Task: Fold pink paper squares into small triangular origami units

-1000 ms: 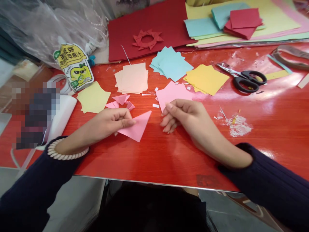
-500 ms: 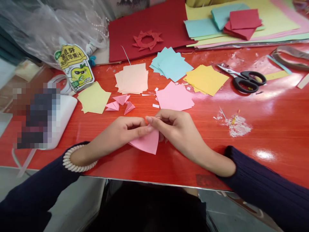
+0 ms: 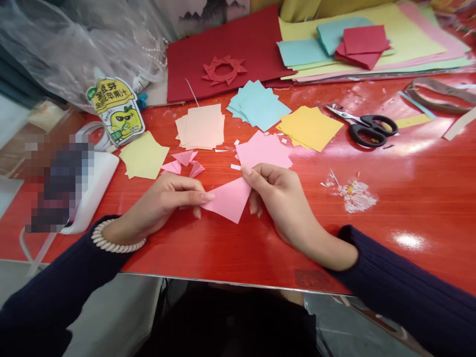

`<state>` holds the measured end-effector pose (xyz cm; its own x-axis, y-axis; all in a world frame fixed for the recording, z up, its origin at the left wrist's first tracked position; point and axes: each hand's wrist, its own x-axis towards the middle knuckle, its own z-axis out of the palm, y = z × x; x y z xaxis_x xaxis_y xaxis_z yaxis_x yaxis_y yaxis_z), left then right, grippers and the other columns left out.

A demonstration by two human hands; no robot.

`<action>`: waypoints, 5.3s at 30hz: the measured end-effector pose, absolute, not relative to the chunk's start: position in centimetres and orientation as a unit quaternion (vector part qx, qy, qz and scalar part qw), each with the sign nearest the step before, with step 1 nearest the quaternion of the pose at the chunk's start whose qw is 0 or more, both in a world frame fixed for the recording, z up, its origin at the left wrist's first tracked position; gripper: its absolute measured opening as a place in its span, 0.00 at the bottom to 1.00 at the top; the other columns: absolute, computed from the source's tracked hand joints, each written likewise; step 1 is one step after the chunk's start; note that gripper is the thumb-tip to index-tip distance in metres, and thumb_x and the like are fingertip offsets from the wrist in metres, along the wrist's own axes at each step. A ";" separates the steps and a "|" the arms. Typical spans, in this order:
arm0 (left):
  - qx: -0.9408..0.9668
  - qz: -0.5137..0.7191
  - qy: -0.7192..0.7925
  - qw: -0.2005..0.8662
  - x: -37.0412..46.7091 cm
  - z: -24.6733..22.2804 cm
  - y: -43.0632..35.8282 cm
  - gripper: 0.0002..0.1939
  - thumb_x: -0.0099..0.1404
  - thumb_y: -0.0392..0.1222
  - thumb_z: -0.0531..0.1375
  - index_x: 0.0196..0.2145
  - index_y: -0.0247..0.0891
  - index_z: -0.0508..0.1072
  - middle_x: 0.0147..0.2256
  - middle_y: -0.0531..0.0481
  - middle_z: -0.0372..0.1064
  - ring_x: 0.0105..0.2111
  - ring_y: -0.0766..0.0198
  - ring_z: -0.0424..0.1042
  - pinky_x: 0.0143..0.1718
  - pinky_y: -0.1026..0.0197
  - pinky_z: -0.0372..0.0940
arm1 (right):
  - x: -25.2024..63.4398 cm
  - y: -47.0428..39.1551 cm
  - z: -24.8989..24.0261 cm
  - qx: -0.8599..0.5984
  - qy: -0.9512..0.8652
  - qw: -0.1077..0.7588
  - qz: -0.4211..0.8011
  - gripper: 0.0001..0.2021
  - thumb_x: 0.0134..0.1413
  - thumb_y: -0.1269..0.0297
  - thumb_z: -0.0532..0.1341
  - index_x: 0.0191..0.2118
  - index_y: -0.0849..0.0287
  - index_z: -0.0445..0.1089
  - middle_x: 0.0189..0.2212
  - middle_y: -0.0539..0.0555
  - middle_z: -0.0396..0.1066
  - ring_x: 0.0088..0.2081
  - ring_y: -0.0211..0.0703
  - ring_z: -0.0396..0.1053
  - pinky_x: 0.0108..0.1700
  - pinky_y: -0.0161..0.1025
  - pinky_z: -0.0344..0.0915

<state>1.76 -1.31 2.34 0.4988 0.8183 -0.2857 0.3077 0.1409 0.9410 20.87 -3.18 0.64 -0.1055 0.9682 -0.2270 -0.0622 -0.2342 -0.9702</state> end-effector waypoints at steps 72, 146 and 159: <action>0.839 0.334 0.363 0.230 2.2 0.3 -1.9 0.09 0.63 0.34 0.55 0.42 0.39 0.62 0.49 0.46 0.59 0.36 0.69 0.66 0.36 0.64 0.68 | 21.7 -2.7 1.3 -0.444 -0.402 0.261 0.757 0.11 0.52 0.70 0.59 0.41 0.52 0.73 0.32 0.49 0.74 0.31 0.34 0.70 0.32 0.30 0.68; 0.692 0.335 0.478 0.425 3.0 0.9 -2.4 0.09 0.62 0.46 0.58 0.32 0.38 0.71 0.32 0.54 0.71 0.32 0.69 0.69 0.34 0.66 0.64 | 20.9 -3.2 0.7 -0.440 -0.588 0.306 0.606 0.08 0.54 0.59 0.59 0.36 0.57 0.68 0.35 0.51 0.72 0.37 0.38 0.71 0.40 0.36 0.68; 0.678 0.335 0.487 0.437 3.0 1.0 -2.4 0.10 0.61 0.46 0.58 0.31 0.35 0.71 0.30 0.53 0.71 0.30 0.71 0.69 0.31 0.70 0.63 | 20.9 -3.3 1.0 -0.448 -0.620 0.283 0.579 0.09 0.55 0.59 0.58 0.35 0.59 0.71 0.31 0.51 0.73 0.32 0.35 0.70 0.34 0.31 0.67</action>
<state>2.98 -2.43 1.04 0.3022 0.9528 0.0289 0.3680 -0.1446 0.9185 20.85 -3.27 1.01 -0.4395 0.8823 -0.1683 0.2274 -0.0720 -0.9711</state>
